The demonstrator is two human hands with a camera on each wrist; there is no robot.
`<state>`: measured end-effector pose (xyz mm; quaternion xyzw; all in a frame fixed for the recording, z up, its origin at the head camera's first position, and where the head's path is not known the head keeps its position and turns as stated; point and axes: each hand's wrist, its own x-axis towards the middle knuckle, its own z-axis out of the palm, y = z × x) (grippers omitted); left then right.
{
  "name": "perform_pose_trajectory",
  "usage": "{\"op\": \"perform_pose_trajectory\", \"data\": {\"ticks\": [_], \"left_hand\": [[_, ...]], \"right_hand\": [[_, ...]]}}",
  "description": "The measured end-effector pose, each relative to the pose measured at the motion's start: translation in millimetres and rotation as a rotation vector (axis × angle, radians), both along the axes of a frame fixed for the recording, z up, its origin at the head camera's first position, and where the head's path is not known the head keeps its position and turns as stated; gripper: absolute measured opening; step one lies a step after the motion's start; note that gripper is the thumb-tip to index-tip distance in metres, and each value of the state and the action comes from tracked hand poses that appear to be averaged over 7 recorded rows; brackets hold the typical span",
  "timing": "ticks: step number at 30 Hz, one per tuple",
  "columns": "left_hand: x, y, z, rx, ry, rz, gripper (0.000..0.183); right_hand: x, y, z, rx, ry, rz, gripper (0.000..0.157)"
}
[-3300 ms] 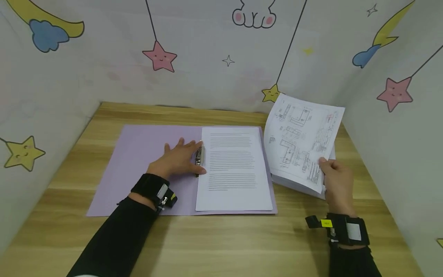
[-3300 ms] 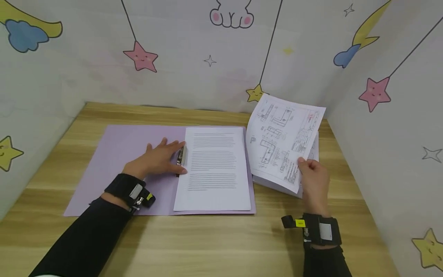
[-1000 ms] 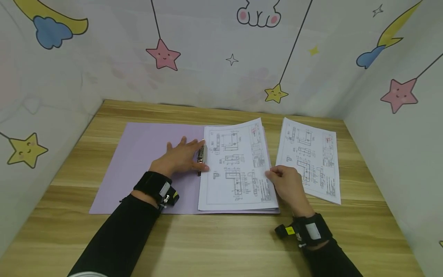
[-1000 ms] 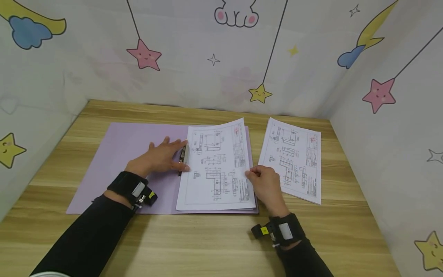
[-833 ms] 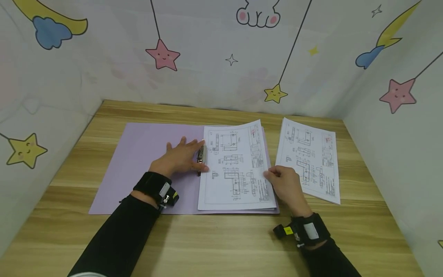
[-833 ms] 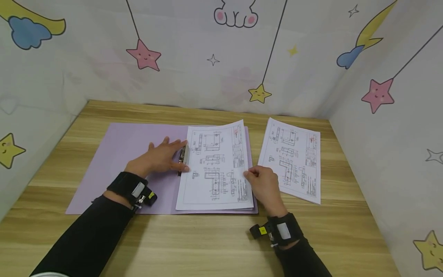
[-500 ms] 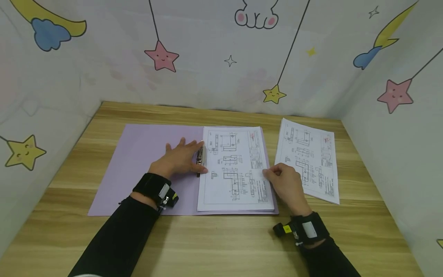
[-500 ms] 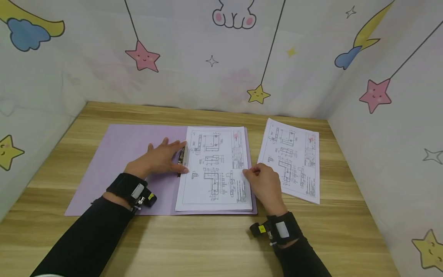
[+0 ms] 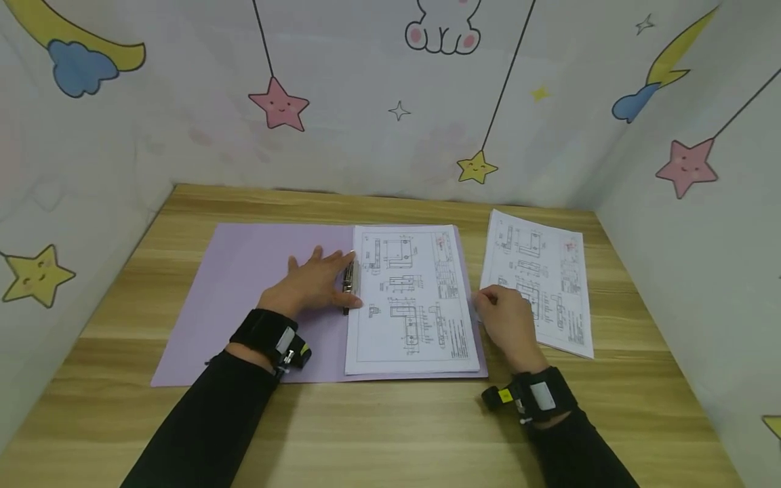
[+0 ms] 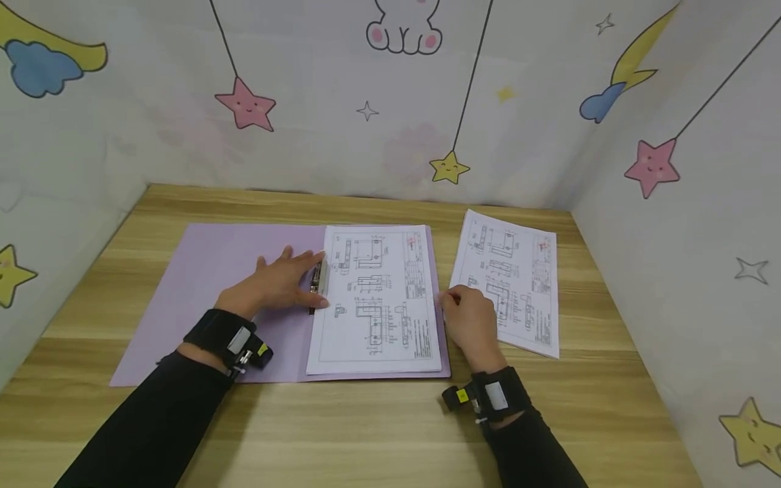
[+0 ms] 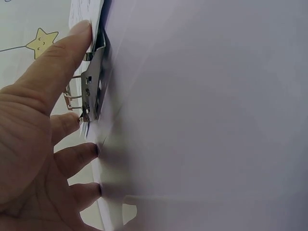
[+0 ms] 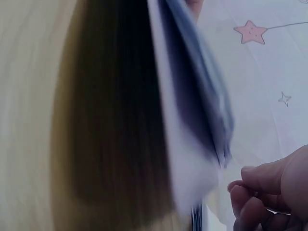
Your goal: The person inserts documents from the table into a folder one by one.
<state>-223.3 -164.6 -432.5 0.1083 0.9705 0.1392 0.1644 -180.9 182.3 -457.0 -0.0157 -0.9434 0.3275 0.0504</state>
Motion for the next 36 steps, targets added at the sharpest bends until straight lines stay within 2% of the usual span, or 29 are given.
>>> {"op": "perform_pose_trajectory", "data": {"ticks": [4, 7, 12, 17, 25, 36], "left_hand": [[-0.9, 2.0, -2.1, -0.008, 0.013, -0.007, 0.107], [-0.8, 2.2, -2.3, -0.009, 0.02, -0.01, 0.107], [-0.9, 2.1, -2.4, 0.003, 0.025, -0.012, 0.107], [-0.5, 0.3, -5.1, 0.003, 0.037, -0.019, 0.108], [-0.3, -0.9, -7.6, 0.004, 0.053, -0.03, 0.109], [-3.4, 2.0, -7.6, -0.005, 0.063, -0.033, 0.11]], "right_hand": [[-5.0, 23.6, -2.8, 0.071, 0.088, -0.011, 0.024], [-8.7, 42.1, -5.1, 0.131, 0.102, -0.037, 0.024], [-12.4, 71.6, -5.4, 0.204, 0.016, -0.147, 0.028], [-13.0, 98.4, -4.8, 0.232, -0.079, -0.235, 0.031], [-9.0, 130.5, -6.0, 0.253, -0.179, -0.321, 0.038], [-9.3, 150.8, -10.9, 0.215, -0.244, -0.389, 0.053]]}}
